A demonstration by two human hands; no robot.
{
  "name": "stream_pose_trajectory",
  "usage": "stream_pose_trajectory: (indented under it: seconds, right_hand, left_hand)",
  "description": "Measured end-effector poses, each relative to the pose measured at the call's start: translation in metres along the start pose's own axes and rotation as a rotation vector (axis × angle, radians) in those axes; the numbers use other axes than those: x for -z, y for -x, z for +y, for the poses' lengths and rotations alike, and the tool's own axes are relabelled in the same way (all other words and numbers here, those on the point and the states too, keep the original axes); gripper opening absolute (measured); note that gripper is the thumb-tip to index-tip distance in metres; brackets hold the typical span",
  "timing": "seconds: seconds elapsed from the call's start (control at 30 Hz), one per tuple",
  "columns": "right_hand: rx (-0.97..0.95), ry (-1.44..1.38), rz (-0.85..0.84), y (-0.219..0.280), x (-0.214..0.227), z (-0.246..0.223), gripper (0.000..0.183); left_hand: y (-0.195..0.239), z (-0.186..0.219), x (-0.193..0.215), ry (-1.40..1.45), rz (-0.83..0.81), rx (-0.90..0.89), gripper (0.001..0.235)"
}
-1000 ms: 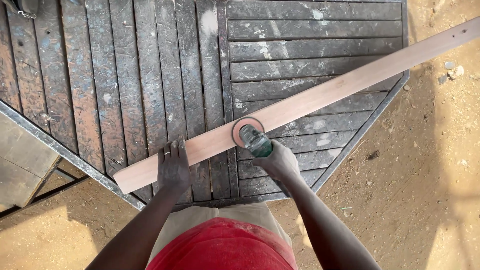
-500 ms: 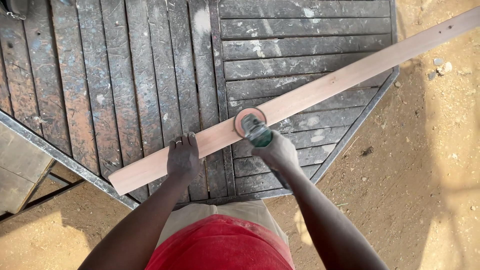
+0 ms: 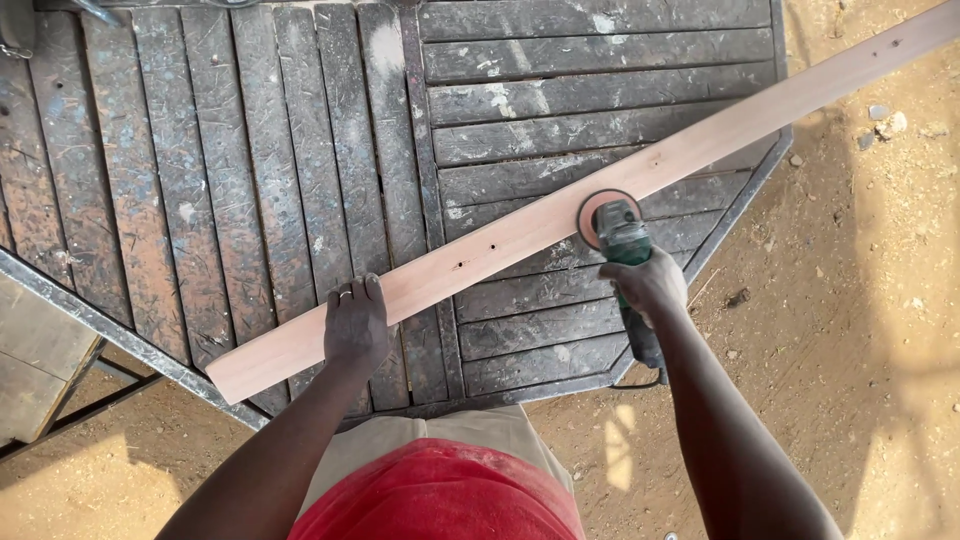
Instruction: Preparing an angle grinder with a sanding disc and using it to sand a wooden plank on a metal table.
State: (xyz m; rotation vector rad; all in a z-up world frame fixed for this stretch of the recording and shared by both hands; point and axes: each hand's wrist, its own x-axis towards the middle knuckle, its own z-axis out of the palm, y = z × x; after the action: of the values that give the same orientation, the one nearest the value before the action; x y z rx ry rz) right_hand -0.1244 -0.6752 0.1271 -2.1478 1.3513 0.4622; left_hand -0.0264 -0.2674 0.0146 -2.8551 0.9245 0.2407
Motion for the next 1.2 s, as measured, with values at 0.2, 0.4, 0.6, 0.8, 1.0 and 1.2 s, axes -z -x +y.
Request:
stream_pose_trajectory:
  seconds: [0.2,0.4,0.6,0.8,1.0,1.2]
  right_hand:
    - [0.114,0.181,-0.338,0.103,-0.047,-0.07,0.067]
    - [0.011,0.046,-0.218,0.059,-0.028,-0.039,0.066]
    - [0.002,-0.013,0.007,-0.01,0.0,0.02,0.06]
    - [0.058,0.122,-0.318,0.091,-0.054,-0.05,0.068]
    - [0.019,0.07,-0.285,0.094,-0.057,-0.044,0.061]
    - [-0.045,-0.087,0.043,-0.022,-0.007,0.043,0.057]
  left_hand:
    - [0.002,-0.008,-0.022,0.001,0.026,-0.019,0.093]
    - [0.001,-0.009,-0.026,-0.006,0.019,-0.03,0.093]
    - [0.001,-0.006,-0.005,0.007,0.003,-0.016,0.092]
    - [-0.001,-0.005,-0.002,0.015,0.05,-0.029,0.088]
    - [0.006,-0.011,-0.012,0.092,0.007,-0.013,0.093]
    - [0.031,-0.023,0.029,0.15,-0.085,0.092,0.081]
